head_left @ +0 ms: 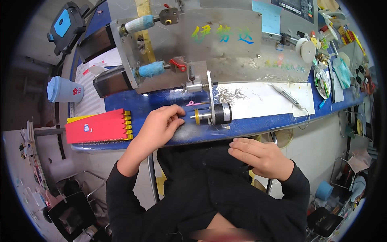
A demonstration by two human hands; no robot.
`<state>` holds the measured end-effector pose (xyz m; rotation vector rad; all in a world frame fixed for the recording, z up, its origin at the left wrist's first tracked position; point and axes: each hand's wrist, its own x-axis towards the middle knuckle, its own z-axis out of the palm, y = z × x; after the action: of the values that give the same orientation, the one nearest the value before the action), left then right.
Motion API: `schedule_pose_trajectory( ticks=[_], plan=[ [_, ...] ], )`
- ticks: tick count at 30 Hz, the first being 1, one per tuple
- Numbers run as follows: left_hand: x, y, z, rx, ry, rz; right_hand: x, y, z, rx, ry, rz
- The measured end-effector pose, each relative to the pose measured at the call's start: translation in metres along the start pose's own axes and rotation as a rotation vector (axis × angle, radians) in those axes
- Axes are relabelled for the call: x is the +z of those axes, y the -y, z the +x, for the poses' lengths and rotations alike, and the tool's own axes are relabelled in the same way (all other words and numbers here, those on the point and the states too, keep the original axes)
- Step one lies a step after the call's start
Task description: The person assembles small electronic components using a soldering iron, tweezers, and a utility knife. They repeatedly solder wires to a small circuit, trim excess wire, and inspect the connections. The person handles multiple components one at a time and uses tools to manipulate and cut the parts.
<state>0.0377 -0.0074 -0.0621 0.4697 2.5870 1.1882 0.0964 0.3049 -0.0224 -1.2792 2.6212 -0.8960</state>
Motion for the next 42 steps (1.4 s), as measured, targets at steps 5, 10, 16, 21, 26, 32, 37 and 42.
schedule_pose_trajectory(
  ticks=[5, 10, 16, 21, 26, 32, 37, 42],
  plan=[
    [-0.033, -0.030, 0.012, 0.407, -0.318, 0.228, -0.039, -0.003, 0.043, -0.074, -0.268, 0.006],
    [-0.076, -0.056, 0.057, 0.559, -0.895, 0.704, -0.068, -0.012, 0.104, -0.013, -0.595, -0.088],
    [-0.105, -0.063, 0.086, 0.601, -0.811, 0.941, -0.069, -0.049, 0.178, -0.079, -0.651, 0.055],
    [-0.116, -0.065, 0.081, 0.550, -0.624, 0.984, -0.066, -0.061, 0.202, -0.013, -0.554, 0.246],
    [-0.098, -0.066, 0.090, 0.647, -0.874, 0.972, -0.062, -0.063, 0.210, 0.000, -0.543, 0.303],
    [-0.069, -0.078, 0.088, 0.368, -0.653, 1.158, -0.052, -0.070, 0.219, -0.096, -0.629, 0.296],
    [-0.073, -0.081, 0.093, 0.415, -0.678, 1.072, -0.046, -0.071, 0.222, -0.141, -0.685, 0.291],
    [-0.069, -0.081, 0.091, 0.380, -0.720, 1.002, -0.041, -0.069, 0.221, -0.123, -0.714, 0.287]
  ],
)
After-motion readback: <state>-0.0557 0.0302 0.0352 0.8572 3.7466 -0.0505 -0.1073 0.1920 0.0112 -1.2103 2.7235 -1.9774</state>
